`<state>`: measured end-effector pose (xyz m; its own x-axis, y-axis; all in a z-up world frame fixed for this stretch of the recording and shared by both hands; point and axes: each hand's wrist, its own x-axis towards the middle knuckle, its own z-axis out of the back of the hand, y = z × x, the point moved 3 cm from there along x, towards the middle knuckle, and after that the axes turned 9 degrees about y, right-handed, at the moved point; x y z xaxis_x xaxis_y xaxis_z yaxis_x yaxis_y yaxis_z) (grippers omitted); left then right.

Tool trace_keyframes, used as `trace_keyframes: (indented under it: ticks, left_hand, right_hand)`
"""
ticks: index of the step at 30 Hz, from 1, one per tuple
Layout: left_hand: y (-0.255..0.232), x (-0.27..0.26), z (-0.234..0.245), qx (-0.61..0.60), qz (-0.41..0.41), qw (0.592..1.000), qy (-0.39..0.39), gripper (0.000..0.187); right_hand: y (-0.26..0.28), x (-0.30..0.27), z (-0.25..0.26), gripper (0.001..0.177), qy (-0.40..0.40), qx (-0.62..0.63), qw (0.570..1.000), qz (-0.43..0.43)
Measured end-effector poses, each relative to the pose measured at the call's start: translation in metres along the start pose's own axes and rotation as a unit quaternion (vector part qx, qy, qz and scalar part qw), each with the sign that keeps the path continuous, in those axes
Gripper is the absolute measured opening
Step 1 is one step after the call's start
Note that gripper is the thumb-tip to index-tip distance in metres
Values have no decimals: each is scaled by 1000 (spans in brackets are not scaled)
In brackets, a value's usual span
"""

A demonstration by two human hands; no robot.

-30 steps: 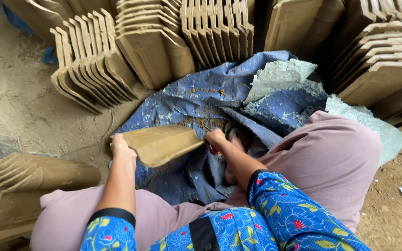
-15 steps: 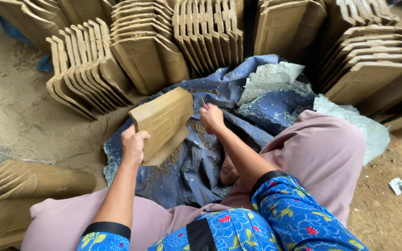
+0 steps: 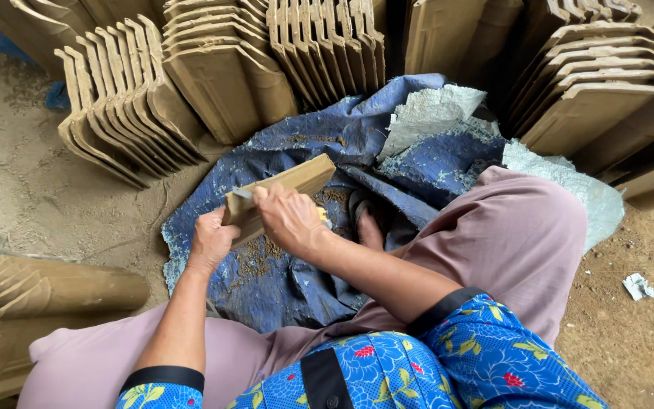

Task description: The person sits on the floor and uses a small knife to scrape and shape the edges of rectangular clay tiles. They pick up tiles from a stack, smooth the edges, and place them back down.

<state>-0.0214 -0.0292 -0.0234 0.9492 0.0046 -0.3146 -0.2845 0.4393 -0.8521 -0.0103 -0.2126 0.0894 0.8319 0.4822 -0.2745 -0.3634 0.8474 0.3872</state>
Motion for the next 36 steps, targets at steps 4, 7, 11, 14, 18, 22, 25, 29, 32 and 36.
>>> trace_keyframes:
  ticks: [4, 7, 11, 14, 18, 22, 25, 29, 32, 36]
  left_hand:
    - [-14, -5, 7, -35, -20, 999, -6, 38]
    - [-2, -4, 12, -32, -16, 999, -4, 36]
    - [12, 8, 16, -35, -24, 999, -14, 34]
    - [11, 5, 17, -39, -24, 999, -18, 34]
    - [18, 9, 19, -19, -12, 999, -25, 34]
    - [-1, 1, 17, -24, -4, 999, -28, 34]
    - [2, 4, 17, -20, 1, 999, -31, 35]
    - [10, 10, 17, -9, 5, 1000, -30, 35]
    - [13, 10, 16, -11, 6, 999, -34, 36]
    - [11, 4, 17, -34, 16, 998, -48, 37]
  right_hand:
    - [-25, 15, -15, 17, -12, -24, 1000, -10]
    - [-49, 29, -35, 16, -30, -44, 998, -30]
    - [-80, 50, -56, 11, -74, -72, 994, -36]
    - [-104, 59, -71, 11, -92, -98, 989, -61]
    - [-140, 70, -80, 12, -118, -101, 985, -77]
    - [-164, 77, -87, 14, -121, -89, 984, -94]
    - [-177, 82, -89, 14, -115, -73, 986, -100]
    - [-189, 85, -86, 13, -99, -47, 986, -125]
    - [-226, 95, -115, 18, -48, -37, 978, -201]
    - [-246, 68, -115, 38, -37, 176, 932, -315]
